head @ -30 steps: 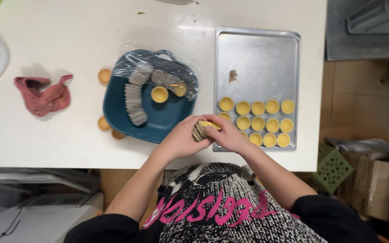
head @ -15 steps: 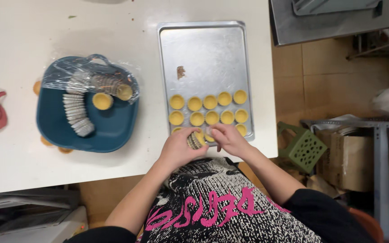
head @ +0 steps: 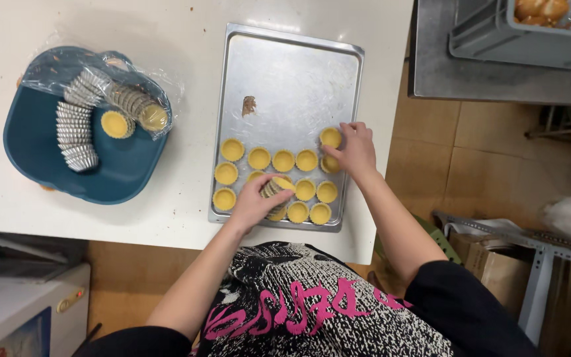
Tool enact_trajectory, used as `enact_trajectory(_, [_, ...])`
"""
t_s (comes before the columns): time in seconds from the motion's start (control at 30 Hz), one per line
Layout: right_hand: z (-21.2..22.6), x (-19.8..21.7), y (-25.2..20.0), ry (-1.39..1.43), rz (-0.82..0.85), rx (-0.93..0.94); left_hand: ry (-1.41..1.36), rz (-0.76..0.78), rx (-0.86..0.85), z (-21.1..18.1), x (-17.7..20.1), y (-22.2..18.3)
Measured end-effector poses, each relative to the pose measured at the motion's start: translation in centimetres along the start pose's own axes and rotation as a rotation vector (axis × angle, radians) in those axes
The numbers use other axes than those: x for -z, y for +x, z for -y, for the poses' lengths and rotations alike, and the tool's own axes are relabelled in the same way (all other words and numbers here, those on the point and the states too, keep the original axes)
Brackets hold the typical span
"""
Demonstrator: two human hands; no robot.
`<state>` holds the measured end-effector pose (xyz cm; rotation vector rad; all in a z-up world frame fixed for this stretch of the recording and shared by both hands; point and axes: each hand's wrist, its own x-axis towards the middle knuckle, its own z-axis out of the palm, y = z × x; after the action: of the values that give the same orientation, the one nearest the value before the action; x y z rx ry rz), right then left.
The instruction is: The person places small tart shells into metal molds on a baking tray by hand, then takes the tray to a sink to wash a plastic bowl.
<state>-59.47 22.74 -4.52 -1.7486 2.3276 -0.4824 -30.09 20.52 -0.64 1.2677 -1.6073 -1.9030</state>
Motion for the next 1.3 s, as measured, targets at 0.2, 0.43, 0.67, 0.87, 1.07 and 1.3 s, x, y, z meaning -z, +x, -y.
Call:
enact_trajectory(0.2, [3.0,0.5,-3.4,0.848,0.729,-0.139,0.329,-0.023,-0.131,-3.3,-1.7,1.3])
enact_trajectory(0.43, [2.9,-0.1,-2.5,1.043,0.799,-0.284,0.337,0.005,-0.039,-4.9,-0.2,2.2])
enact_trajectory(0.67, [3.9,-0.4,4.5,0.241,0.258,0.127,0.117,-0.064,-0.076,-1.2,2.2,4.0])
enact_trajectory(0.87, [4.5,0.2,5.2,-0.003,0.337,0.110,-0.200,0.049,0.115,-0.4,2.2,4.7])
enact_trajectory(1.07, [8.1,0.2,2.9,0.694,0.717,-0.058,0.310,-0.038,-0.074,-2.6,2.5,4.8])
enact_trajectory(1.3, [10.6,0.5,3.8,0.770,0.928,-0.157,0.403,-0.073,-0.248,-3.7,3.6,4.7])
